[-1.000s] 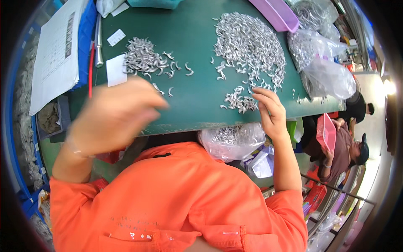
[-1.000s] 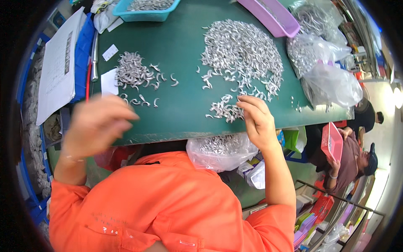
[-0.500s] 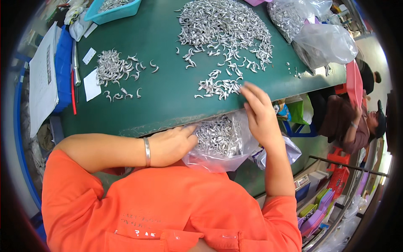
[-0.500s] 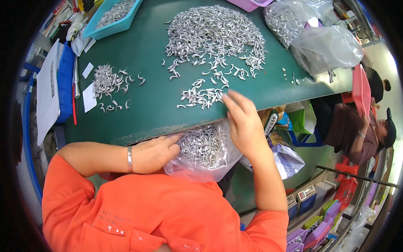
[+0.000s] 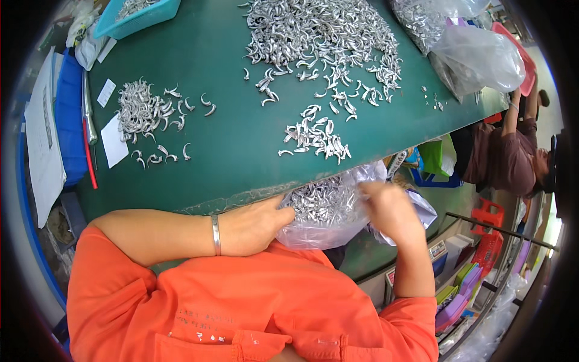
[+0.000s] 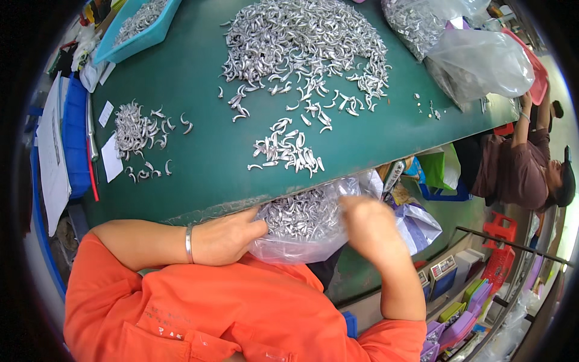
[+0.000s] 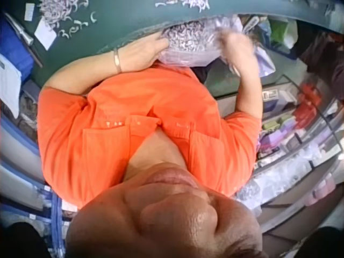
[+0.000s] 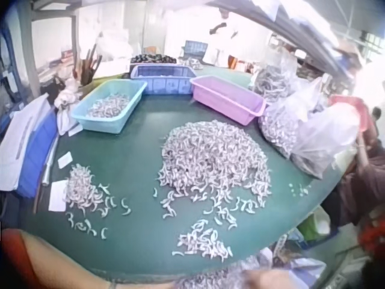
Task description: The person sorts small crescent-shaped metal components on a workbench by picking them up individually or in small handfuls from a table surface and placing them into a plastic bag.
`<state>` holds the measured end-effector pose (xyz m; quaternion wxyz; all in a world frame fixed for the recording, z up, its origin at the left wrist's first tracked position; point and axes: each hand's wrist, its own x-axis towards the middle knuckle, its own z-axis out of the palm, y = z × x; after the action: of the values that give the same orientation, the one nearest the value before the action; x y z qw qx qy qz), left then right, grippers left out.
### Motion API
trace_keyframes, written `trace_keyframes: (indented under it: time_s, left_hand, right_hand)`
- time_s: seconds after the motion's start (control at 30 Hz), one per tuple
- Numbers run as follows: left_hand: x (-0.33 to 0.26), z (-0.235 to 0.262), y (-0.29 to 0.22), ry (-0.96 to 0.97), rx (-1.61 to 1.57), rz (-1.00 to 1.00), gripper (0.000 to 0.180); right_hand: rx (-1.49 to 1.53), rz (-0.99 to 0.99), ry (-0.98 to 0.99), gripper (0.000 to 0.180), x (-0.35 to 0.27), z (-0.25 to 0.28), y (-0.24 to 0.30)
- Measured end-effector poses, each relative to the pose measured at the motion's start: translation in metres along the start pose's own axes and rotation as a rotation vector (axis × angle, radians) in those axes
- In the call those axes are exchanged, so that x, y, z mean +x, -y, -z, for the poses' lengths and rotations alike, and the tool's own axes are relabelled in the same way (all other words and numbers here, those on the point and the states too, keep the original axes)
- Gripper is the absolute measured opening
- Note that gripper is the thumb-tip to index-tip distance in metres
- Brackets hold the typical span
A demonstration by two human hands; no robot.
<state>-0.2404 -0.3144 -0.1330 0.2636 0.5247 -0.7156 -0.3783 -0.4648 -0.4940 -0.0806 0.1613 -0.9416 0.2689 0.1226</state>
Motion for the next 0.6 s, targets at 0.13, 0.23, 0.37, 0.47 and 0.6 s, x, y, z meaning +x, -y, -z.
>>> trace_keyframes:
  time_s: [0.13, 0.23, 0.37, 0.47, 0.6]
  left_hand:
    - [-0.002, -0.001, -0.003, 0.087, -0.068, 0.095, 0.021]
    - [0.000, 0.003, -0.004, 0.056, -0.092, 0.093, 0.020]
    - [-0.002, -0.003, 0.000, 0.035, -0.069, 0.050, 0.022]
    - [0.000, -0.002, 0.002, 0.024, -0.088, 0.040, 0.024]
    - [-0.001, -0.003, 0.001, 0.020, -0.210, 0.073, 0.016]
  right_hand:
    - [0.350, 0.105, -0.481, 0.022, 0.022, 0.020, 0.010]
    - [0.318, 0.229, -0.559, 0.031, 0.051, 0.005, 0.021]
    - [0.382, 0.231, -0.379, 0.025, 0.040, -0.001, 0.010]
    - [0.542, 0.392, -0.232, 0.021, 0.031, 0.002, 0.018]
    - [0.356, 0.408, -0.436, 0.023, 0.046, -0.002, 0.025]
